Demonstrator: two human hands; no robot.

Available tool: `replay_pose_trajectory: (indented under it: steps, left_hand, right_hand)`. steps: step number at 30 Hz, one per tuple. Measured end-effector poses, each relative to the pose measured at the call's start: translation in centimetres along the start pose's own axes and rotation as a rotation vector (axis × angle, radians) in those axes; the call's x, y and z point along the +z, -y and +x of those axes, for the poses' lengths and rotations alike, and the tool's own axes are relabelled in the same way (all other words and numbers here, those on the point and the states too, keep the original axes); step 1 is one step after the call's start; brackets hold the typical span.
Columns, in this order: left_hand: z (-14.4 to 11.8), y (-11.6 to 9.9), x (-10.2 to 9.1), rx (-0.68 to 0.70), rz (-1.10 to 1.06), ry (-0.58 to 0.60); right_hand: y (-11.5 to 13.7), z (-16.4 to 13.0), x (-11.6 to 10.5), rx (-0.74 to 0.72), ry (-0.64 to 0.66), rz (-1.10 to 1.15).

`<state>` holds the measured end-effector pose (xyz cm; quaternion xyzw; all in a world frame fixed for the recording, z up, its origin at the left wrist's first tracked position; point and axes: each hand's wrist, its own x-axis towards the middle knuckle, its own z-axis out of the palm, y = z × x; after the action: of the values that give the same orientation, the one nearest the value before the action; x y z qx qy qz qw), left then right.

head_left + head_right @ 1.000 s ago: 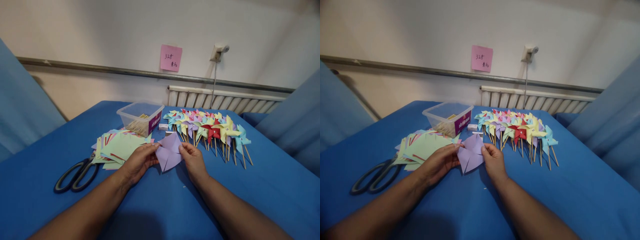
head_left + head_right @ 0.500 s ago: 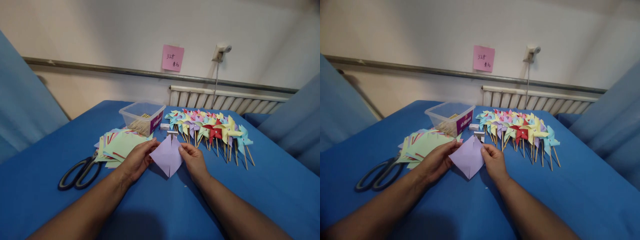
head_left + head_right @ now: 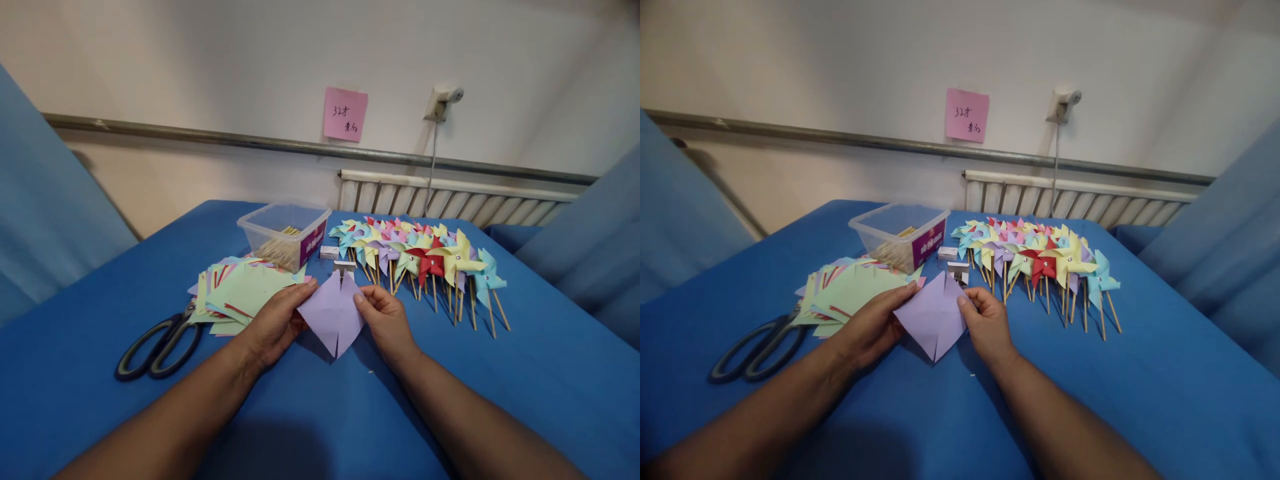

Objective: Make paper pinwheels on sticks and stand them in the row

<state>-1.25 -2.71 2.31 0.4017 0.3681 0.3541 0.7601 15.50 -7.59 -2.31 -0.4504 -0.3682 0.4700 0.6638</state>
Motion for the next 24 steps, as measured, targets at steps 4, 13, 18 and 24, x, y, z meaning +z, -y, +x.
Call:
replay_pose_trajectory:
  steps: [4,13,18,24]
  left_hand:
    - [-0.2,0.1,0.4,-0.012,-0.063,0.013]
    - [-0.6,0.5,0.6,-0.015,0.014,0.120]
    - [-0.3,0.9,0.6,-0.028,0.058,0.074]
    - [-0.1,1.0,0.7,-0.054,0.070,0.022]
  right_hand:
    - [0.1,0.0,0.0,0.015,-0.025,0.005]
    - [-0.3,0.2,-0.2,0.022,-0.039,0.045]
    - [-0.4,0.2,-0.3,0.027,-0.024,0.047]
    - [-0.3,-0.1,0.0,0.024,0.000,0.054]
